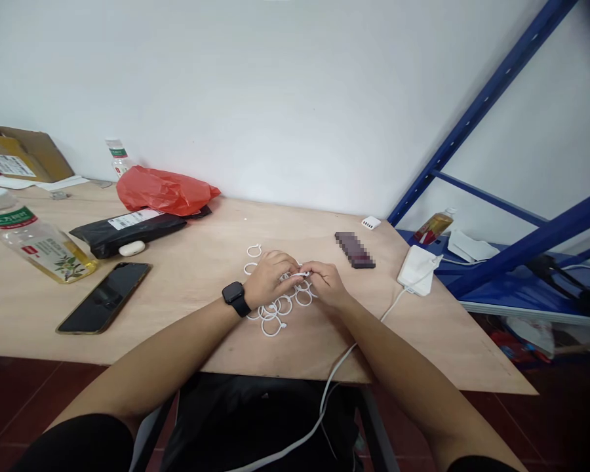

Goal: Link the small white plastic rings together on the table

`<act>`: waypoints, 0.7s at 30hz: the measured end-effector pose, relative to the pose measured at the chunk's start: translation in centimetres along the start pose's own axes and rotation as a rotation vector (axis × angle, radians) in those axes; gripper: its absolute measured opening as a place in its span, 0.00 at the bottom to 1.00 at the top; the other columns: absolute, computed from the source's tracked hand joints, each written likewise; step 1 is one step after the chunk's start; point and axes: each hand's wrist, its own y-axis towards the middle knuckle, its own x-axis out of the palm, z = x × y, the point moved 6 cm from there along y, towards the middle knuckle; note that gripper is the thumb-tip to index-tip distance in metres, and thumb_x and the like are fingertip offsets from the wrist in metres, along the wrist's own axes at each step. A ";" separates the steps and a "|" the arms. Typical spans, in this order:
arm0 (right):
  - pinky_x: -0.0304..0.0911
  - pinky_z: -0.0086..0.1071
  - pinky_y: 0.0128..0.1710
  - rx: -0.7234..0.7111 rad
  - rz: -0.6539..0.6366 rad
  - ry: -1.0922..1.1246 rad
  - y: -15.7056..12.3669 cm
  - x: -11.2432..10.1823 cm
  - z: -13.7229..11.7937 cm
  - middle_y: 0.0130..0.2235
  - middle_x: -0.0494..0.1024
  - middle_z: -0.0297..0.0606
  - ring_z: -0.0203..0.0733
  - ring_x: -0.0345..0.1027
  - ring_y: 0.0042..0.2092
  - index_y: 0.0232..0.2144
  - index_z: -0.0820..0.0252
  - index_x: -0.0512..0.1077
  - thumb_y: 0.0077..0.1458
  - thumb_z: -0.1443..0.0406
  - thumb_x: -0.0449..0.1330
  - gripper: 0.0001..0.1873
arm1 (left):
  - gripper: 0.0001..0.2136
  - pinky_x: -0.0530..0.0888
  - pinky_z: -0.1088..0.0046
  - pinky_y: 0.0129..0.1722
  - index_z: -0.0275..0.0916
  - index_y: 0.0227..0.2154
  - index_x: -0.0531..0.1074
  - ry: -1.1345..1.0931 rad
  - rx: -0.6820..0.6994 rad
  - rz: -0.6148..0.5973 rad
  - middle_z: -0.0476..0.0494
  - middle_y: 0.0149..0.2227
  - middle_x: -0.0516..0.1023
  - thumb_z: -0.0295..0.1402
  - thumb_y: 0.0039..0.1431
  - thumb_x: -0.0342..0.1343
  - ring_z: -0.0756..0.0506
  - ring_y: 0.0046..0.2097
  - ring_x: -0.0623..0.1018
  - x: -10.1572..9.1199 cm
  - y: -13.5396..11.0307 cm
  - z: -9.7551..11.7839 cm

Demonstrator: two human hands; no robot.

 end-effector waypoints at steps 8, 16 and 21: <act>0.63 0.41 0.53 0.088 0.022 -0.235 0.9 -0.3 2.6 0.50 0.77 0.43 0.45 0.70 0.50 0.54 0.57 0.69 0.59 0.63 0.55 0.20 | 0.09 0.62 0.56 0.55 0.42 0.35 0.73 0.239 -0.292 0.165 0.43 0.45 0.78 0.40 0.64 0.52 0.41 0.50 0.72 -2.9 -0.5 -6.1; 0.57 0.42 0.58 0.097 -0.189 -0.502 0.9 0.7 4.4 0.55 0.74 0.42 0.46 0.66 0.56 0.55 0.53 0.70 0.61 0.66 0.54 0.20 | 0.12 0.54 0.43 0.55 0.44 0.34 0.79 0.429 -0.653 -0.035 0.40 0.47 0.78 0.37 0.62 0.49 0.34 0.52 0.71 -2.3 -2.3 -11.8; 0.57 0.43 0.56 0.084 -0.210 -0.533 0.8 0.9 3.6 0.52 0.76 0.40 0.47 0.67 0.54 0.53 0.51 0.72 0.59 0.67 0.56 0.19 | 0.13 0.55 0.47 0.57 0.45 0.42 0.78 0.374 -0.551 -0.018 0.40 0.51 0.76 0.40 0.62 0.51 0.36 0.55 0.70 -1.6 -1.9 -10.3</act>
